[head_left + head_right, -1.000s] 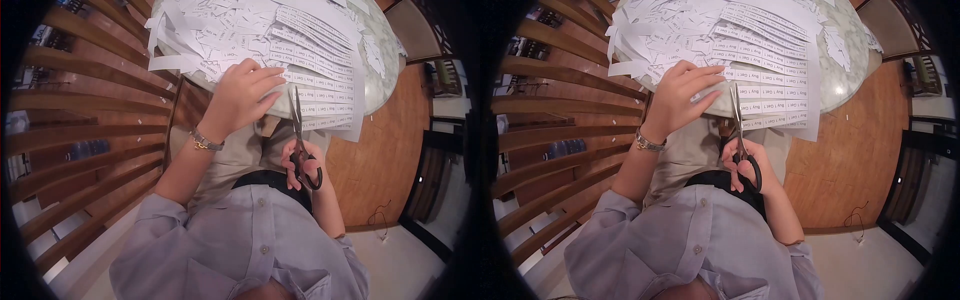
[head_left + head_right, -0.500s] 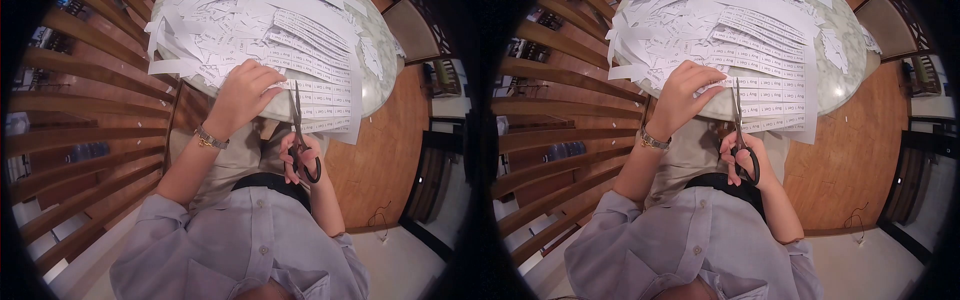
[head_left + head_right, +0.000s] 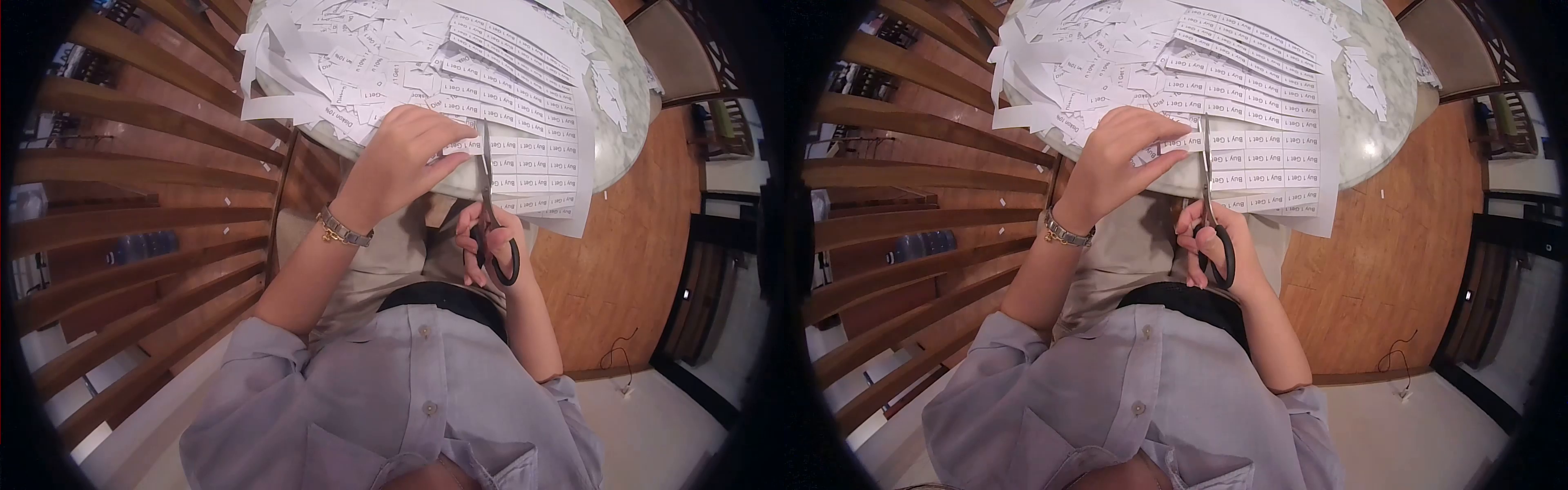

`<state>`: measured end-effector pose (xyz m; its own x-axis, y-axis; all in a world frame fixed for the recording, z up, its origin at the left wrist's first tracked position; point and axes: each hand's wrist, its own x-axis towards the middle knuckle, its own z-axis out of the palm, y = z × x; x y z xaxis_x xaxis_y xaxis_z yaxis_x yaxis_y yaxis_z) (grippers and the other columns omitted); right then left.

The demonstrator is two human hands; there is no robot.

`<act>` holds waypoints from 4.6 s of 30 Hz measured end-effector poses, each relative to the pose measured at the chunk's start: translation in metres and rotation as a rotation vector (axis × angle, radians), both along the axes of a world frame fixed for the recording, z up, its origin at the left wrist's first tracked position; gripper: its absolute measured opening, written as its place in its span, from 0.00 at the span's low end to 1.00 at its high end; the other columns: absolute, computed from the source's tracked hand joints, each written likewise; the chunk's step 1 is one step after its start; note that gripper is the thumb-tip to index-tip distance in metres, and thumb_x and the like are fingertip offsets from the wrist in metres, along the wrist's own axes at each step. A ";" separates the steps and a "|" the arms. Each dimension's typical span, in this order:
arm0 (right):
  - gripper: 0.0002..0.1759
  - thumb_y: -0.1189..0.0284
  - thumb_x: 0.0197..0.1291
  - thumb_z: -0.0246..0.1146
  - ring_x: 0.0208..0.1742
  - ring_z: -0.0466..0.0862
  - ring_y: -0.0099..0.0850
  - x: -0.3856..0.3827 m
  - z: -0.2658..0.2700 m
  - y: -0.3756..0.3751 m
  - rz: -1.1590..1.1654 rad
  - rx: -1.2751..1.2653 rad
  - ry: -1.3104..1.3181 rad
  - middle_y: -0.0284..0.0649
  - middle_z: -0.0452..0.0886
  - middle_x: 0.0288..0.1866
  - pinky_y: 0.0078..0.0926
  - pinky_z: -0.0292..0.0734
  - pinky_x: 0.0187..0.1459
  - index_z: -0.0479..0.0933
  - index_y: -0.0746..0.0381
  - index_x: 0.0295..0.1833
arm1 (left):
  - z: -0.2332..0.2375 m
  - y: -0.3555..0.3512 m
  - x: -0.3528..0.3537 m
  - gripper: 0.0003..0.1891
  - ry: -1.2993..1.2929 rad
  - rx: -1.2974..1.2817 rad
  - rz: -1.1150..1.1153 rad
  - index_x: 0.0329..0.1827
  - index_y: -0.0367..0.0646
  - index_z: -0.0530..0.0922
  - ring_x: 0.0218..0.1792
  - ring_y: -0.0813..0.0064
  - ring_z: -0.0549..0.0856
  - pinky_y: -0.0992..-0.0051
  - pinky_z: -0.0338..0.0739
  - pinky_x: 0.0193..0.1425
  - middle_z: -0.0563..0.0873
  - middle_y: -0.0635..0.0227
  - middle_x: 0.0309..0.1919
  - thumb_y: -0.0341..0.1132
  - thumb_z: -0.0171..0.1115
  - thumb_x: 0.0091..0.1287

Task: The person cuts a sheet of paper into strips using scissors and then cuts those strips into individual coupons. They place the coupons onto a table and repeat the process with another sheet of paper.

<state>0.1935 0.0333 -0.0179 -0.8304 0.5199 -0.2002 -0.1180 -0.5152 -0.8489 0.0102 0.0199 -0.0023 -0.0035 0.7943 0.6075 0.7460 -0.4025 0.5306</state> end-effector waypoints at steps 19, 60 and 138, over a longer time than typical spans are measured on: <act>0.27 0.52 0.48 0.61 0.07 0.66 0.19 0.005 0.002 0.006 0.026 -0.019 -0.044 0.34 0.67 0.19 0.16 0.67 0.11 0.65 0.67 0.33 | 0.000 0.001 -0.002 0.11 -0.014 -0.009 -0.051 0.35 0.39 0.77 0.30 0.68 0.78 0.74 0.70 0.37 0.81 0.66 0.29 0.28 0.64 0.47; 0.32 0.46 0.48 0.56 0.08 0.66 0.18 0.000 0.009 0.014 -0.009 0.026 -0.002 0.32 0.65 0.17 0.15 0.69 0.13 0.65 0.69 0.34 | 0.002 0.031 -0.005 0.07 0.125 0.011 0.016 0.31 0.42 0.76 0.34 0.68 0.78 0.71 0.69 0.39 0.80 0.68 0.29 0.29 0.61 0.47; 0.21 0.58 0.55 0.55 0.08 0.68 0.20 -0.009 0.023 0.030 0.011 0.051 -0.054 0.34 0.66 0.18 0.15 0.66 0.11 0.66 0.68 0.32 | 0.018 0.035 -0.017 0.18 -0.023 -0.115 -0.118 0.45 0.41 0.71 0.33 0.72 0.81 0.77 0.75 0.37 0.80 0.65 0.30 0.25 0.59 0.49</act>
